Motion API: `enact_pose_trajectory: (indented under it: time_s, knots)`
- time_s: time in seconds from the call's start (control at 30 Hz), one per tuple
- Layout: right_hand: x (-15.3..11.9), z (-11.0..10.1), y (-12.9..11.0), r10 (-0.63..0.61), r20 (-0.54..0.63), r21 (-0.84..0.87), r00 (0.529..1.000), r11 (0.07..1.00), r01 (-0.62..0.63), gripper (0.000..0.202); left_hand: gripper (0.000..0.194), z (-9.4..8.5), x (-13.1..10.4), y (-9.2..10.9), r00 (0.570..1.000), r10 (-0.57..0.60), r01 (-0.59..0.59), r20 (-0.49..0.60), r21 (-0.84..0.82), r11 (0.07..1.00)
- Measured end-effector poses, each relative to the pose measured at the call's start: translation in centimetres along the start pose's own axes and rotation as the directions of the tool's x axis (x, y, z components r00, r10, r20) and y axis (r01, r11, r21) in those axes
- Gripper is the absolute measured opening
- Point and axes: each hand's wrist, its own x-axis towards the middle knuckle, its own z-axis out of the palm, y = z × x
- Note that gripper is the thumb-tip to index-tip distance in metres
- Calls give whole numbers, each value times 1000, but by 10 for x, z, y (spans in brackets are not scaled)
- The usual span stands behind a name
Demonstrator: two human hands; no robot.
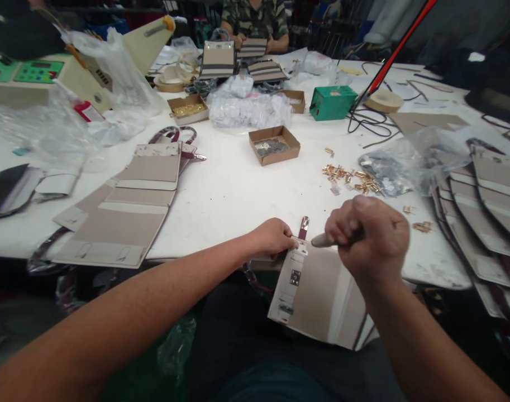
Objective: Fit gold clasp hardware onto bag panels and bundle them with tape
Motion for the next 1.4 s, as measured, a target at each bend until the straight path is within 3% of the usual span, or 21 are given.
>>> enact_pose_trajectory:
  time_s: [0.17,0.37,0.5,0.77,0.83,0.93,1.03,1.27,1.4]
  knots:
    - [3,3,11,64,95,-223,993,974,-42,49,24,-3,-3,0,999,-27,29,35,-78,997]
    - [12,13,8,84,130,-247,988,968,-50,48,25,-5,-7,-1,996,3,9,91,-132,991]
    - [11,26,6,155,189,-349,970,934,-82,49,22,-3,1,-11,993,20,-2,116,-150,989]
    - [11,31,0,211,264,-563,941,826,-28,49,27,-1,2,-16,993,103,-98,66,-74,992]
    - [11,28,-2,183,240,-513,953,858,-35,48,25,-2,-1,-13,994,87,-81,67,-83,993]
    - [8,20,1,90,205,-294,975,955,-27,47,19,-2,-4,-12,995,90,-84,50,-121,989]
    - [-1,13,7,65,181,-144,981,989,-39,47,17,-2,-4,-14,996,86,-82,32,-113,990]
    - [-3,1,7,-39,165,-23,985,999,43,45,21,0,-6,-8,997,66,-62,33,-125,990]
    - [-5,-13,11,14,133,-164,991,986,8,47,21,0,-7,-2,999,43,-40,25,-107,993]
